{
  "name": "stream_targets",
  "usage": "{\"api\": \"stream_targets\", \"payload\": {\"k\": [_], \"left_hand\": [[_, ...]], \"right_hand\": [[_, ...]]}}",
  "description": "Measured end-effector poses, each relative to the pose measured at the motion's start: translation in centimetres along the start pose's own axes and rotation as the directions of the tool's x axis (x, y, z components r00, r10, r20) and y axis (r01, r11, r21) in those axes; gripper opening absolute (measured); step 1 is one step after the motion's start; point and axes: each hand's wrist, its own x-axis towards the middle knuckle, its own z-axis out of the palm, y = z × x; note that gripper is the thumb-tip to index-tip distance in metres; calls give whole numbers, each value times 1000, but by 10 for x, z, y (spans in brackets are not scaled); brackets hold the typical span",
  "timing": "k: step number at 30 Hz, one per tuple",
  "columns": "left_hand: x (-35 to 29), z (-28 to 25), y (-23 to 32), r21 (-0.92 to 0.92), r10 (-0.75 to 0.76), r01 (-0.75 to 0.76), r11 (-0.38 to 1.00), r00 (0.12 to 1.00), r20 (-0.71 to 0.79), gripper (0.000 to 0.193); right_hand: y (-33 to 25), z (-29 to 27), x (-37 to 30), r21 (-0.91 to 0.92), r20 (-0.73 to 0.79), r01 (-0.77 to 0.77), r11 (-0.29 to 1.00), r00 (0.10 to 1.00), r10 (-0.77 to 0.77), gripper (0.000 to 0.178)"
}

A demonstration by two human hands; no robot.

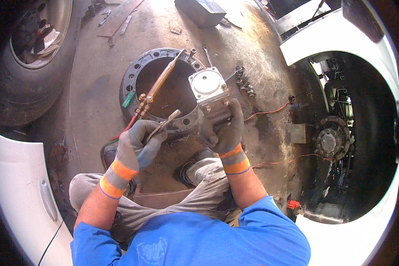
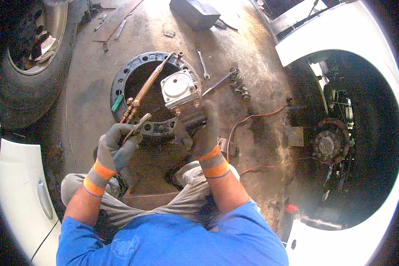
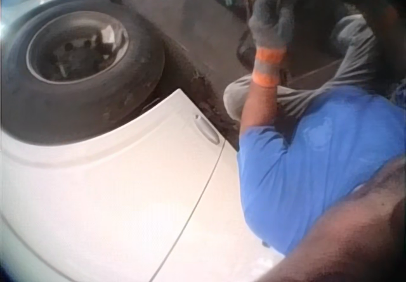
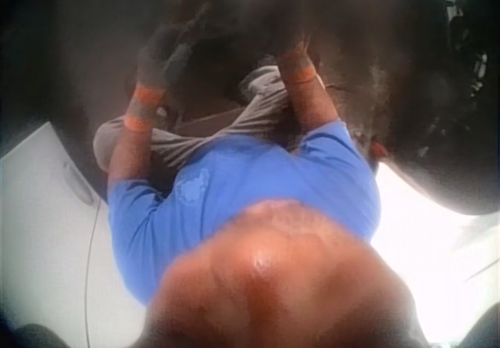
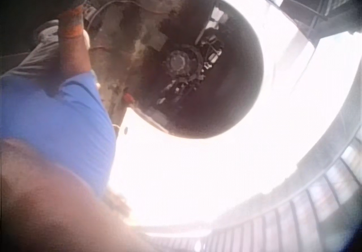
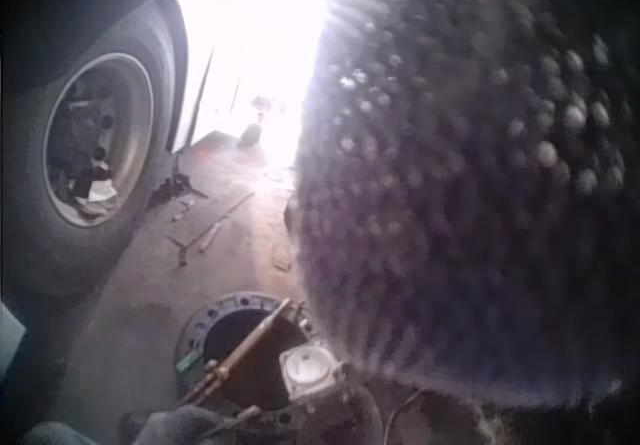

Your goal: The person sits on the floor and uses pliers to hold a metal part while applying a welding torch to it. They repeatedly heat the part, cool it with water from a plastic bottle, and inspect it before continuing the welding process.

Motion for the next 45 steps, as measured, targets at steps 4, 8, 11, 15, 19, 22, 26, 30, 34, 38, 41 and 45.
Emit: {"api": "stream_targets", "payload": {"k": [4, 8, 11, 15, 19, 22, 26, 30, 34, 38, 41, 45], "left_hand": [[-1, -3, -3, -6, 78, -78, 997, 996, -51, 12], [-3, -7, 5, -51, 34, -38, 998, 996, -79, 14], [3, -5, 4, 14, 147, -146, 989, 988, -55, 17], [-2, 3, 5, 201, 160, -138, 970, 983, -95, 21], [-3, -2, -7, -15, -22, 22, 1000, 1000, -21, 18], [-4, 2, 0, -50, -154, 158, 986, 986, 70, 15], [-1, 2, -13, -49, -160, 176, 983, 960, 231, 15], [-1, 7, -10, 13, -183, 187, 982, 947, 265, 16], [1, 10, -5, 53, -202, 194, 979, 948, 245, 17], [1, 9, -11, 10, -170, 173, 985, 953, 251, 18], [0, 10, -12, 27, -152, 150, 988, 958, 244, 17], [1, 8, -11, 77, -120, 103, 992, 960, 252, 15]], "right_hand": [[8, 9, -1, -145, -95, 61, 988, 993, -75, 75], [15, 15, -3, -237, -134, 126, 963, 978, -161, 61], [22, 11, 0, -327, -215, 228, 917, 927, -308, 51], [36, -11, 15, -817, 77, 412, 403, 771, -632, 41], [21, 6, 5, -751, -155, 182, 634, 885, -438, 49], [16, 4, 1, -754, -189, 197, 627, 849, -494, 45], [7, 1, -6, -742, -221, 166, 649, 854, -471, 45], [8, -2, -7, -734, -234, 168, 658, 846, -478, 45], [6, -2, -8, -718, -246, 179, 673, 839, -485, 44], [2, -2, -9, -700, -263, 158, 697, 850, -457, 43], [2, -2, -9, -730, -253, 157, 665, 842, -476, 41], [7, -4, -8, -731, -226, 209, 650, 824, -519, 40]]}}
